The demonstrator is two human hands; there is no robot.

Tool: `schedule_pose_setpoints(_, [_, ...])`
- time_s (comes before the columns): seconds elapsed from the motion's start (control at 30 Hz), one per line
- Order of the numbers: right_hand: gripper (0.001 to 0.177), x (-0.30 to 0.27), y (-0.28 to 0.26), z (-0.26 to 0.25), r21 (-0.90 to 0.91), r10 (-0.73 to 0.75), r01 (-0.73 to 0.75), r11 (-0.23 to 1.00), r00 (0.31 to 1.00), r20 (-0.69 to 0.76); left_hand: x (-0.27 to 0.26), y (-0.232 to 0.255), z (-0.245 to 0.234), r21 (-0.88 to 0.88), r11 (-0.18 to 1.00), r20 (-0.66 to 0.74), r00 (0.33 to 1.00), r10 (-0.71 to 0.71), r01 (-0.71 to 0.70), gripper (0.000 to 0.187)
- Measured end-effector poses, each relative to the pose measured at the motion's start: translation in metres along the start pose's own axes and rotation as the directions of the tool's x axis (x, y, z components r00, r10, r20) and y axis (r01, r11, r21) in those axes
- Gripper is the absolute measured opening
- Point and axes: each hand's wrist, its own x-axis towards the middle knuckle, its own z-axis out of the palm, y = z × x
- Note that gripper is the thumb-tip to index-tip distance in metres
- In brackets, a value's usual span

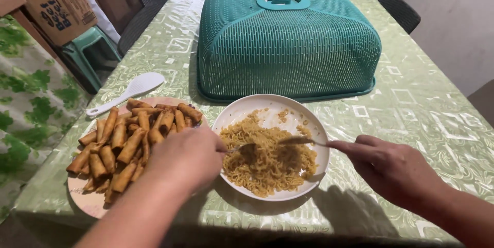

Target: Drying a bowl and arranging noodles and spring rolls on a plate at a dining table.

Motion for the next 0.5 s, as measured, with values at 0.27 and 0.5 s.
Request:
schedule_pose_setpoints(0.27, [0.058,0.007,-0.028,0.032,-0.171,0.164,-0.131,0.976,0.967,0.194,-0.008,0.01,0.014,-0.019,0.997,-0.13,0.988,0.078,-0.081,0.035])
schedule_pose_setpoints(0.5, [0.049,0.034,0.02,0.047,-0.168,-0.047,0.041,0.985,0.998,-0.032,0.001,-0.005,0.034,0.049,0.992,-0.168,0.979,0.119,-0.112,0.026])
